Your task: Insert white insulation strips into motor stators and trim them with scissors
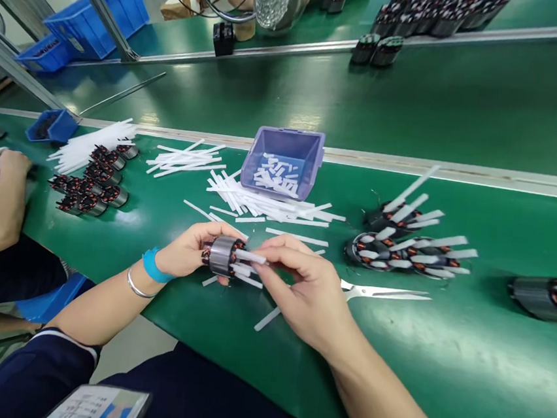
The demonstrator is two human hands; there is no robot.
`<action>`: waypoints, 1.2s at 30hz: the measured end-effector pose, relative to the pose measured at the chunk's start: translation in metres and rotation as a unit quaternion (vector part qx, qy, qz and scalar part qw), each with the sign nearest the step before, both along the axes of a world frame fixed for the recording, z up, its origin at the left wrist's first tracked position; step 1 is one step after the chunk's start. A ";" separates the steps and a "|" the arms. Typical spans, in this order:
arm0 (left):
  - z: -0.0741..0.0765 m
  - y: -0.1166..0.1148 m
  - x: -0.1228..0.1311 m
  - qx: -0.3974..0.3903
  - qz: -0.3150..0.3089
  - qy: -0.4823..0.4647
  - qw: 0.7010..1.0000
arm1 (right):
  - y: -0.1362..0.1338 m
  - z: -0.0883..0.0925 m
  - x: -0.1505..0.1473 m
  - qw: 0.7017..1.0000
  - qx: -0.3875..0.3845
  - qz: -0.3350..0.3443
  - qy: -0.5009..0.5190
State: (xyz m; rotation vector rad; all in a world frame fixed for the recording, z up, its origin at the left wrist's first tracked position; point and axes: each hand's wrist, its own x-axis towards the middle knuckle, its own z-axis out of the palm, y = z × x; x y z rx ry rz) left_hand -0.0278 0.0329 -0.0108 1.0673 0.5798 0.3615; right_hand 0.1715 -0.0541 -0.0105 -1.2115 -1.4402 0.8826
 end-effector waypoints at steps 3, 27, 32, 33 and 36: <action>-0.002 -0.003 0.000 -0.012 -0.008 -0.013 1.000 | -0.002 -0.009 -0.006 0.997 -0.043 -0.061 0.023; -0.009 -0.020 0.007 0.347 0.029 0.125 0.929 | 0.001 -0.027 -0.002 0.990 -0.125 0.008 0.058; -0.005 -0.017 0.006 0.260 0.039 0.086 0.961 | 0.003 -0.025 0.001 0.987 -0.145 0.026 0.070; -0.004 -0.015 0.004 0.228 0.051 0.069 0.970 | 0.004 -0.025 0.002 0.988 -0.141 0.025 0.061; 0.005 -0.002 -0.006 0.149 0.121 0.027 0.981 | 0.011 -0.025 0.004 0.995 -0.098 0.011 -0.010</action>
